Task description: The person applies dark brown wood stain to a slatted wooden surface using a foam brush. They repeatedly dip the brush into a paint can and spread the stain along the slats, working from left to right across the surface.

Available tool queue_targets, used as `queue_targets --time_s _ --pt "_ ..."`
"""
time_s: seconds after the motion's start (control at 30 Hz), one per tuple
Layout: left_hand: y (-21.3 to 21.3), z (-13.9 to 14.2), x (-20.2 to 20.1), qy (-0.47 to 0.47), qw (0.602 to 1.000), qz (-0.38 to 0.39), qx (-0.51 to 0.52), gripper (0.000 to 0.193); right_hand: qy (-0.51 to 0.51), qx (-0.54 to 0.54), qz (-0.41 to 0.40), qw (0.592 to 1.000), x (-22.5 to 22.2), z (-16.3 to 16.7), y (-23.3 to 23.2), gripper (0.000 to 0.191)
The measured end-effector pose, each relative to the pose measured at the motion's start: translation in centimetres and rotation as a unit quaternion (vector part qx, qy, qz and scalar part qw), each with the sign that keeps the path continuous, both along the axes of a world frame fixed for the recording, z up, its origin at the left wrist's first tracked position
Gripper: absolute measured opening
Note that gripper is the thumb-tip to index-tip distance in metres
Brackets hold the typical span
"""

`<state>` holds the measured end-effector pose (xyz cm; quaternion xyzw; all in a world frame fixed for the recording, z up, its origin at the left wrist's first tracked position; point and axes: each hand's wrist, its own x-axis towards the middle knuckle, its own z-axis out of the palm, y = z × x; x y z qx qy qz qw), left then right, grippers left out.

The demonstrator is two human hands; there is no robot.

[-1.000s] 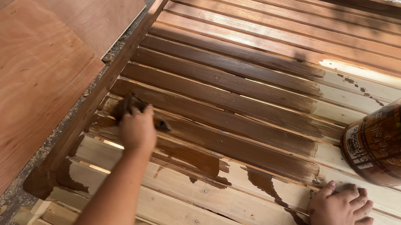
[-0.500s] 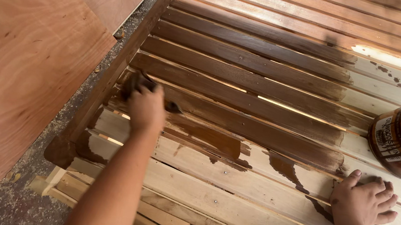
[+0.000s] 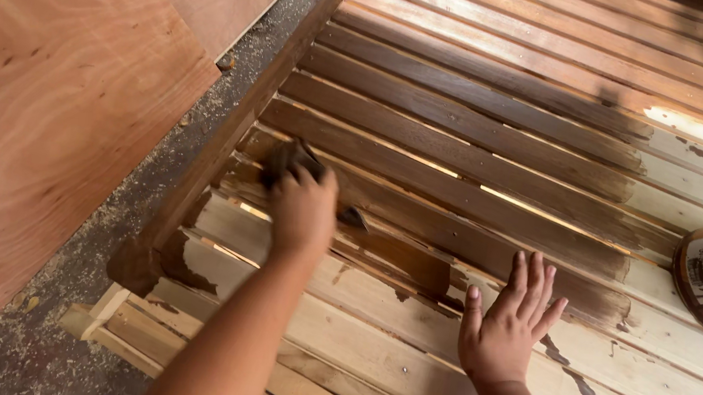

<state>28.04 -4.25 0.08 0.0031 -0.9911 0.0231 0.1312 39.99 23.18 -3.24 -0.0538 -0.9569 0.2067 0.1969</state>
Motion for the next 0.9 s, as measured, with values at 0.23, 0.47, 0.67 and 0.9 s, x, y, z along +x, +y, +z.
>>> queue_targets --time_s 0.23,0.47,0.67,0.9 --pt "-5.8 2.1 -1.5 -0.041 0.997 -0.043 0.058 0.056 -0.033 0.029 0.011 0.999 -0.7 -0.2 -1.6 0.079" --pt "-4.5 1.5 -0.1 0.056 0.993 -0.101 -0.026 0.044 -0.035 0.030 -0.005 0.999 -1.3 -0.3 -2.0 0.080" --pt "-7.2 2.6 -2.2 -0.040 0.995 -0.054 0.081 0.052 -0.023 0.033 -0.012 0.999 -1.3 -0.3 -2.1 0.081" --pt "-3.5 4.1 0.1 0.009 0.992 -0.122 0.024 0.049 -0.011 0.034 -0.023 0.999 -1.2 -0.1 -1.9 0.081"
